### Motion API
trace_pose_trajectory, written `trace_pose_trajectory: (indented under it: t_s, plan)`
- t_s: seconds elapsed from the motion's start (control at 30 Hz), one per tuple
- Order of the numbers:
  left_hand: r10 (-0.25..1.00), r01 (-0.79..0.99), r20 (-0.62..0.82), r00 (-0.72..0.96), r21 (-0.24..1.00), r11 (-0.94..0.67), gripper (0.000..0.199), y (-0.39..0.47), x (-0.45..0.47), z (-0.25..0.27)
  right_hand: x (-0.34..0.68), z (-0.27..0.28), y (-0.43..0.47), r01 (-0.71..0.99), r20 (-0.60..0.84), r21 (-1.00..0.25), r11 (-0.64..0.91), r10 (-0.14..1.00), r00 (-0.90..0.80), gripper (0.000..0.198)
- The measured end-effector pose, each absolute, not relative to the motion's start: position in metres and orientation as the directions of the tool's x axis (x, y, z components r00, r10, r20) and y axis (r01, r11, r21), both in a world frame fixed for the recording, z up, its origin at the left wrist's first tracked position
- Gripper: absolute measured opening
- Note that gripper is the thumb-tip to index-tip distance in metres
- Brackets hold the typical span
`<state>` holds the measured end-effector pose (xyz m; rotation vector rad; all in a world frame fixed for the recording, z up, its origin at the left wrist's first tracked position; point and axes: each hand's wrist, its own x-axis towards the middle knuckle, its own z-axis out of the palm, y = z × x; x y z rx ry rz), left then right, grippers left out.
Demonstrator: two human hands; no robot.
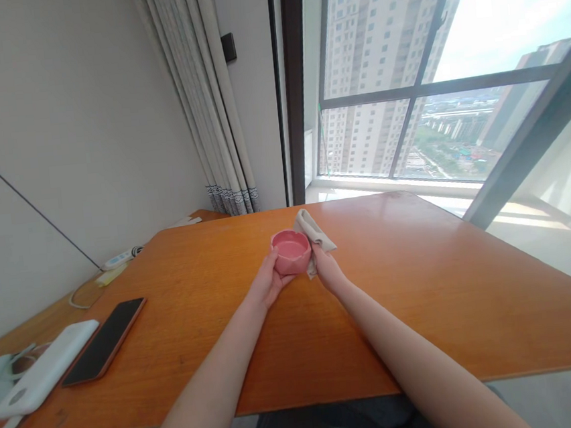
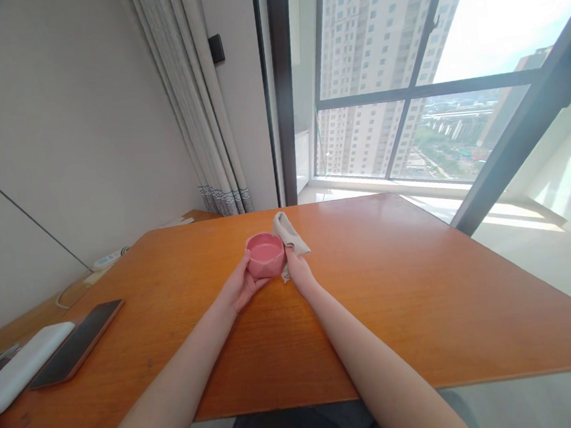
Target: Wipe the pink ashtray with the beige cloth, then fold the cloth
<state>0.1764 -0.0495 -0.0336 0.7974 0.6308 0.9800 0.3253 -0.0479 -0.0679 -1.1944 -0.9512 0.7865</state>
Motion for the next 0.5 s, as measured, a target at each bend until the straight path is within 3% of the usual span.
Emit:
trace_pose_trajectory:
  t_s: [0.1, 0.2, 0.37, 0.5]
  plan:
    - [0.940, -0.530, -0.039, 0.339, 0.818, 0.225, 0.056, -0.050, 0.180, -0.037, 0.310, -0.071, -0.052, -0.106, 0.109, -0.980, 0.167, 0.901, 0.420, 0.048]
    - [0.932, -0.502, -0.009, 0.363, 0.841, 0.203, 0.067, -0.054, 0.181, -0.037, 0.309, -0.064, -0.056, -0.092, 0.061, -0.989, 0.116, 0.887, 0.458, 0.041]
    - [0.817, -0.436, -0.063, 0.573, 0.821, 0.369, 0.061, -0.058, 0.177, -0.030, 0.329, -0.046, -0.059, -0.114, 0.082, -0.983, 0.147, 0.890, 0.449, 0.037]
    - [0.814, -0.394, -0.133, 0.565, 0.823, 0.408, 0.055, -0.058, 0.174, -0.025, 0.340, -0.035, -0.064, -0.057, -0.029, -0.998, -0.012, 0.954, 0.300, 0.036]
